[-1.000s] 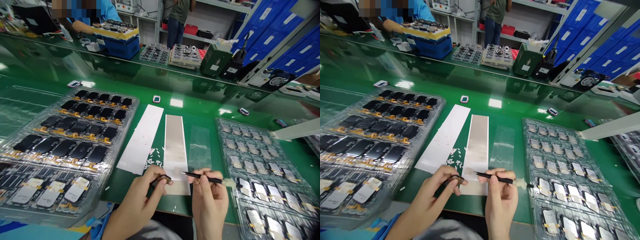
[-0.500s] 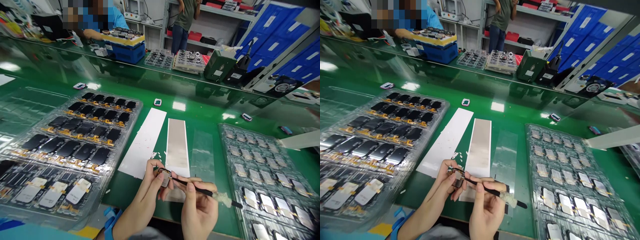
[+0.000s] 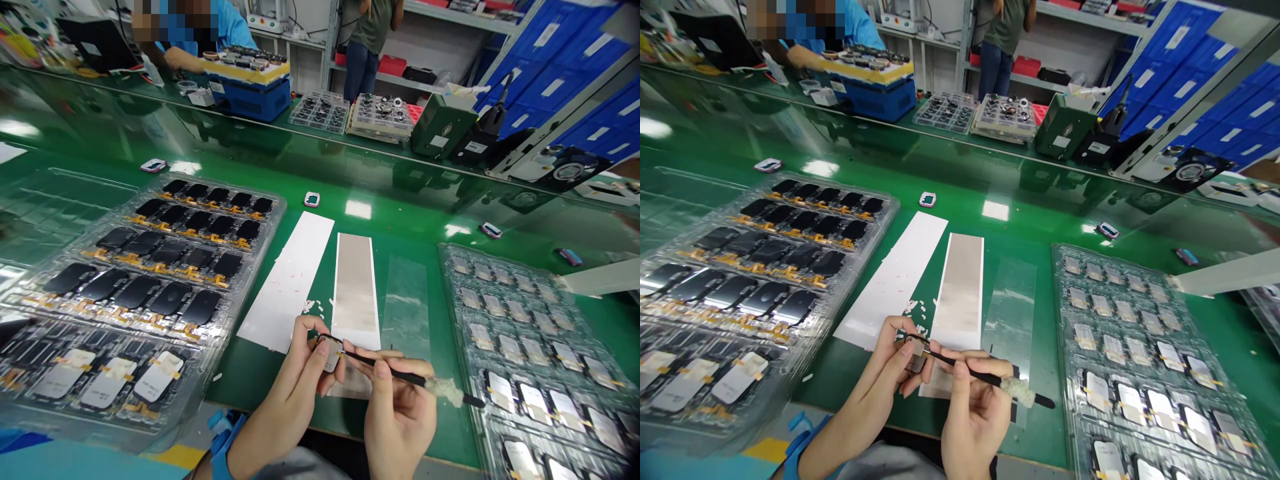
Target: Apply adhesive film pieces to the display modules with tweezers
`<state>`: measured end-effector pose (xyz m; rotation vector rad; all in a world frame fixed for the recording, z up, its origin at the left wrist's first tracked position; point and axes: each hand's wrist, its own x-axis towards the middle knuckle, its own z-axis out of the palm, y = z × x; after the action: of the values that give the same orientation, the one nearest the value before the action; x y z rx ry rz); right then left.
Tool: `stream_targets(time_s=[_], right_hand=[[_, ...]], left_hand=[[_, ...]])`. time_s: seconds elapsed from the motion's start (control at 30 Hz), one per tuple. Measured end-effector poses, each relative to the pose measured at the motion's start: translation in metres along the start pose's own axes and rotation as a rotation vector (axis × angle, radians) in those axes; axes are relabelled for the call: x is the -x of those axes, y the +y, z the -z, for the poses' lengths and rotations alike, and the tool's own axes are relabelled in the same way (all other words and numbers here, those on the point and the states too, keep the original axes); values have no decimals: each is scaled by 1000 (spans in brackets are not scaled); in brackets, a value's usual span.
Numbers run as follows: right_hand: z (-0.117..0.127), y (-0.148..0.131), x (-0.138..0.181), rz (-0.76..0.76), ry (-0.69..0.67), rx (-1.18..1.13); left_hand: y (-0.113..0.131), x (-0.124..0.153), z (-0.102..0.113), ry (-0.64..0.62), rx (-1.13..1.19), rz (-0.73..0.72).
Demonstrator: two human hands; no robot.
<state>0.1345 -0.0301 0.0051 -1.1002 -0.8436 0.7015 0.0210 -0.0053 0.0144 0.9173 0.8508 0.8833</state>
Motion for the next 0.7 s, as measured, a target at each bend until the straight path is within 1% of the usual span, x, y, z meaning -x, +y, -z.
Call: stream_targets(time_s=[0.17,0.3,0.4,0.47,0.5,0.57,0.6,0.63,0.7], right_hand=[[0,2,0,3,5,4],[2,2,1,15,-11,-36],[2,2,0,73,55,-85],[2,3,-2,127,100,-90],[2,3,-4,151,107,-85],[1,5,-6,200,120,-74],[1,6,-6,225,133,-64],[1,7,-7,232,148,-49],[5,11,-6,209,169,5]], left_hand=[[1,0,-1,-3,1,-8],[-4,-5,0,6,19,-58],[-8,-5,0,59,-12,-101],[-7,4,3,74,-56,-126],[-5,11,5,56,-92,-141],[3,31,15,19,-211,-188],[9,42,23,27,-297,-218],[17,53,34,63,-399,-255],[36,73,62,219,-634,-340]])
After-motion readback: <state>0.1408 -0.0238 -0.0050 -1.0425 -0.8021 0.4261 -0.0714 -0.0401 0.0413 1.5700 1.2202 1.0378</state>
